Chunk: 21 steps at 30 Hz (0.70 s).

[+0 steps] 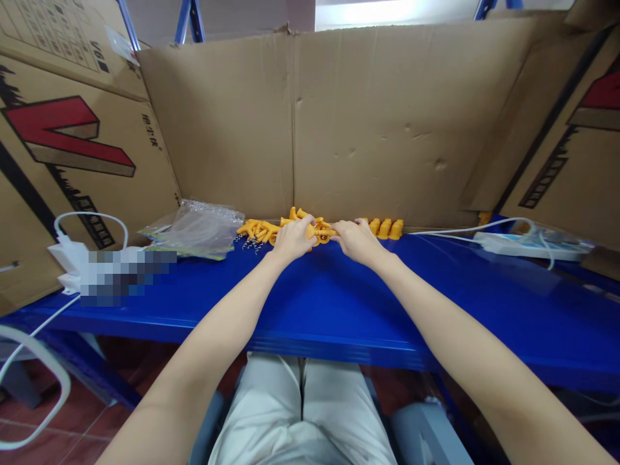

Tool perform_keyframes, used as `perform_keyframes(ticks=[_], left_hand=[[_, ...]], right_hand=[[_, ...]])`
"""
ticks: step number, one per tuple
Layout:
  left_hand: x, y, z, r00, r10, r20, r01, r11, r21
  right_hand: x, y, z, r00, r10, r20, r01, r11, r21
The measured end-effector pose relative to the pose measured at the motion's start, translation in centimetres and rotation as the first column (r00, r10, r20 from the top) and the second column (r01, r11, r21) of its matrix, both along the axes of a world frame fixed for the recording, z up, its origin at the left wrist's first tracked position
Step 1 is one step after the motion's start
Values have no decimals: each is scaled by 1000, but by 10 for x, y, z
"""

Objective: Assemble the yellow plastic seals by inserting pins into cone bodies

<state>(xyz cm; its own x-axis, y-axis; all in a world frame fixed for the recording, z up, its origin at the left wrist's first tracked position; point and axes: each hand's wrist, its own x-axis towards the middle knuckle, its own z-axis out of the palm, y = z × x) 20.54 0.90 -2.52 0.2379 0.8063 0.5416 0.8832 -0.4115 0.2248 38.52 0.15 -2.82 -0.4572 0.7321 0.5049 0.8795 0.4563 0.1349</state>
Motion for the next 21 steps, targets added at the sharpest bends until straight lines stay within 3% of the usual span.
perform_keyframes(ticks=[9, 16, 21], left_hand=[[-1, 1, 6, 983, -67, 173, 83, 993, -88], [-5, 2, 12, 925, -119, 360, 162, 983, -89], [-6, 0, 16, 862, -14, 507, 208, 921, -329]], right_hand=[[-1, -5, 9, 999, 29, 20, -29, 999, -18], [-2, -2, 8, 995, 92, 38, -96, 989, 113], [-2, 0, 2, 987, 119, 109, -140, 968, 207]])
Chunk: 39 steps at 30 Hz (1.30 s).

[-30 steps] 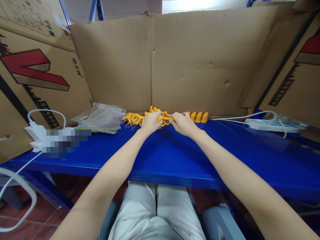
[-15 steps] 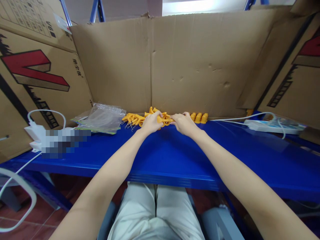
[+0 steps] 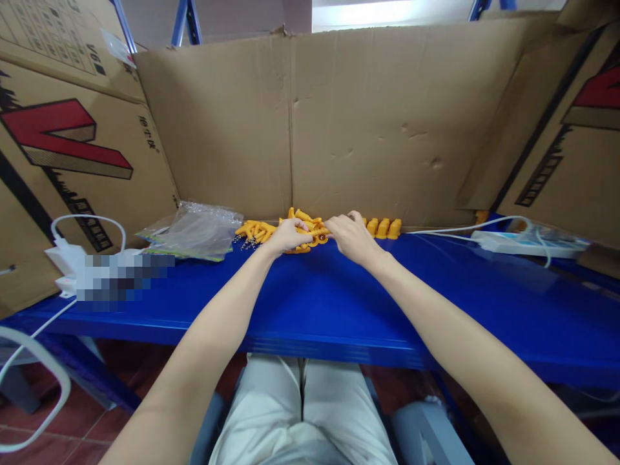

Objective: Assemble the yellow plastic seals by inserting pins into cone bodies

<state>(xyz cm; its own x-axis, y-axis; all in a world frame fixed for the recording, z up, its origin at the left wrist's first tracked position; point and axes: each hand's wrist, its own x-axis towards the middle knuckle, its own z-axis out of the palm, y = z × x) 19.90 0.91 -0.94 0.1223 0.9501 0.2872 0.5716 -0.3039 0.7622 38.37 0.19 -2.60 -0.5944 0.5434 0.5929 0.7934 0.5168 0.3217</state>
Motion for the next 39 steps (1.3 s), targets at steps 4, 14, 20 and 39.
perform_keyframes(ticks=[4, 14, 20, 39], left_hand=[[-7, 3, 1, 994, -71, 83, 87, 976, -201], [-10, 1, 2, 966, -219, 139, 255, 895, -366], [-8, 2, -1, 984, -157, 85, 174, 954, -246], [-10, 15, -4, 936, 53, 348, 28, 975, -222]], right_hand=[[-1, 3, -5, 998, 36, 43, -39, 996, 82], [9, 10, -5, 998, -53, -18, 56, 970, 238], [24, 21, -8, 987, -87, -138, 112, 976, 185], [133, 71, -48, 310, -608, -731, 343, 788, -510]])
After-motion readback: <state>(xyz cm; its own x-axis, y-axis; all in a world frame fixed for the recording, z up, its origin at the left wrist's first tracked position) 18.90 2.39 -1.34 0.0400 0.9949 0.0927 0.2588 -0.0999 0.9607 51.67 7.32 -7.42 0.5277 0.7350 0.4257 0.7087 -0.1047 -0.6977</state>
